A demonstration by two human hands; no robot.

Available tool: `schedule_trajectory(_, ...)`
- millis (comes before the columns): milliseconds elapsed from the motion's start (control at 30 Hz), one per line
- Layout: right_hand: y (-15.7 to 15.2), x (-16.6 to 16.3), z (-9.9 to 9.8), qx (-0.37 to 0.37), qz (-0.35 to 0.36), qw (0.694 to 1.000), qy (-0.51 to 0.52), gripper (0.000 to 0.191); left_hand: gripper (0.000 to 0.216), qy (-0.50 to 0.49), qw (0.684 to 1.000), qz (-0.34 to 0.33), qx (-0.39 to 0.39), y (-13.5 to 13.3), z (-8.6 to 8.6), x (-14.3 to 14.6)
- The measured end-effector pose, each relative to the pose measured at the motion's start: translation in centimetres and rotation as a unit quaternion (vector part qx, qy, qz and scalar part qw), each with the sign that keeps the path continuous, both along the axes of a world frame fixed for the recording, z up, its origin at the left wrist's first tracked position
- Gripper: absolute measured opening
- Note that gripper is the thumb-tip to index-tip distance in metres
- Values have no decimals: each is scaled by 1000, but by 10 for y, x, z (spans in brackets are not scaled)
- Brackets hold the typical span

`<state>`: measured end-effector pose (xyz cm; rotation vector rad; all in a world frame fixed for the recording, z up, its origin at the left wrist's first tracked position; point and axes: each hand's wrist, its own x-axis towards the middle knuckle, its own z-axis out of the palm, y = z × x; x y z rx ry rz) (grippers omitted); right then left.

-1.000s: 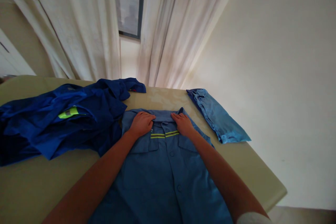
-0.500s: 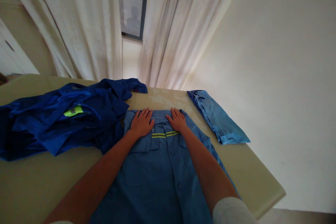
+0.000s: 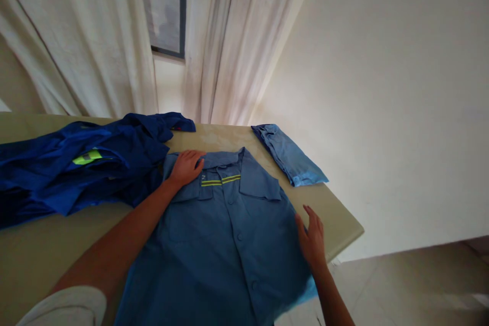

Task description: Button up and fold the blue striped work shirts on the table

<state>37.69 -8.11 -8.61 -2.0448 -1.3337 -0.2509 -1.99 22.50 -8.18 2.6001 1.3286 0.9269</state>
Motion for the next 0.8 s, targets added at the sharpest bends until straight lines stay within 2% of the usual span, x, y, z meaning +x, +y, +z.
schedule_trajectory(67,-42,12,-19,1,-51,999,18,72,36,34,995,-90,-1,-15,4,9)
schedule_trajectory(133,-71,12,-36,17,-89,995,27,74,36,79,979,-186,-16,-33,6,25)
schedule_trajectory(200,-88,3,-48,46,-107,993,33,77,36,117,972,-199,-41,-49,7,45)
schedule_trajectory(300,-97,-12,-57,85,-115,988,51,78,40,152,981,-103,-66,-59,7,70)
schedule_trajectory(400,-96,-15,-59,92,-115,987,62,75,44,163,984,-25,-69,-59,7,82)
schedule_trajectory(700,-98,-11,-65,91,-113,988,48,67,56,140,981,121,-63,-75,-9,92)
schedule_trajectory(800,-98,-15,-66,90,-114,988,46,65,58,119,981,137,-74,-76,-9,91)
